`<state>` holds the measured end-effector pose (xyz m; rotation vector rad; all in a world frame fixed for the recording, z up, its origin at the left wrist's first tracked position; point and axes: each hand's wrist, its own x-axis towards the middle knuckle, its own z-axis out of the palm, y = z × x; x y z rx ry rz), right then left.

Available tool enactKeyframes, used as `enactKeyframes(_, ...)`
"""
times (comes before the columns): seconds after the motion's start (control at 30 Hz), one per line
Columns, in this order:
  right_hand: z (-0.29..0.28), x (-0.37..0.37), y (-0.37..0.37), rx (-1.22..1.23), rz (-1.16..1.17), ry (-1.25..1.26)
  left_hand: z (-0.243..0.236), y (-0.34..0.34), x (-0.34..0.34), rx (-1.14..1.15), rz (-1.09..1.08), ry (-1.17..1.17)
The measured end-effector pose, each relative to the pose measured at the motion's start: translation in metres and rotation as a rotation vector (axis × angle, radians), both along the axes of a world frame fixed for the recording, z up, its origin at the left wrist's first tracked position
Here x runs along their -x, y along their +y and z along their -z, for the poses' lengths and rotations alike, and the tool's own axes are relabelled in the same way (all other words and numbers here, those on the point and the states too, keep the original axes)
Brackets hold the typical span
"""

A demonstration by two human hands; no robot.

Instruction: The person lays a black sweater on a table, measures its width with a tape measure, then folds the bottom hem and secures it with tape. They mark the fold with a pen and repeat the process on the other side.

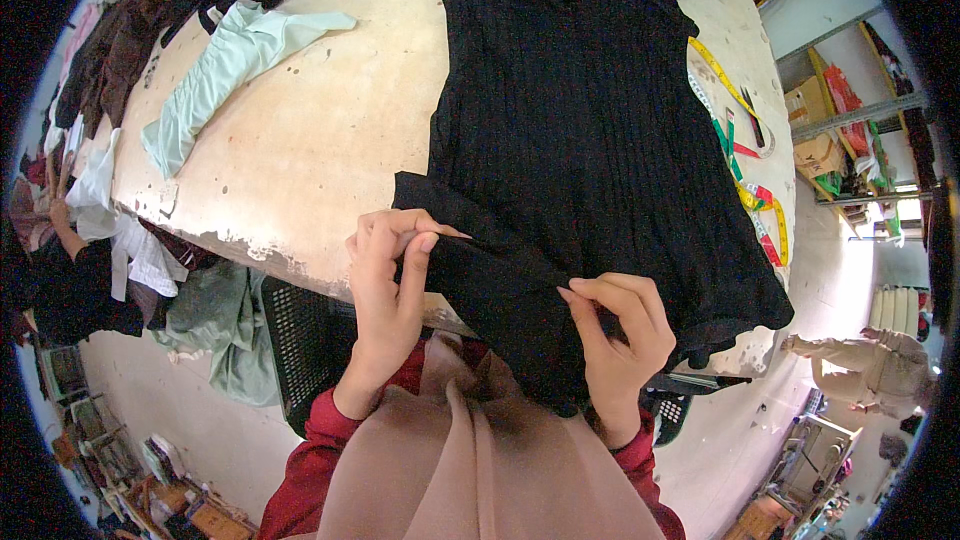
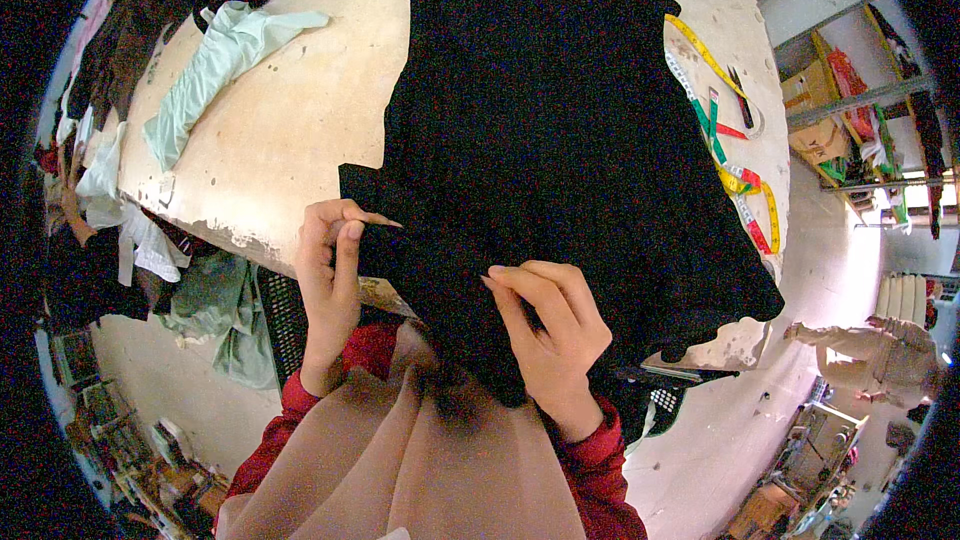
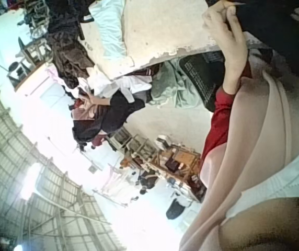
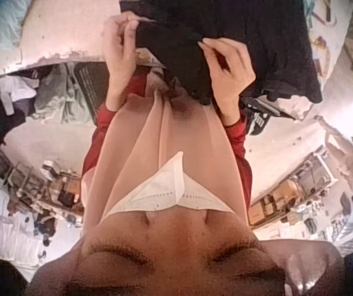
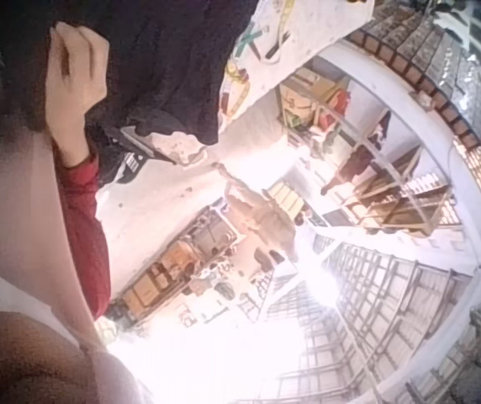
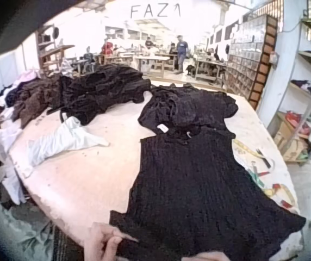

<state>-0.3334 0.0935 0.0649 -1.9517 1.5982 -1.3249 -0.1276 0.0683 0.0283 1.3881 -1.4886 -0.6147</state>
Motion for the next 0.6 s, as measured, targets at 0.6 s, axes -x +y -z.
enactKeyframes(0.6, 0.009, 0.016, 0.008, -0.005, 0.022, 0.102, 0.012, -0.019, 0.001, 0.080, -0.057, 0.166)
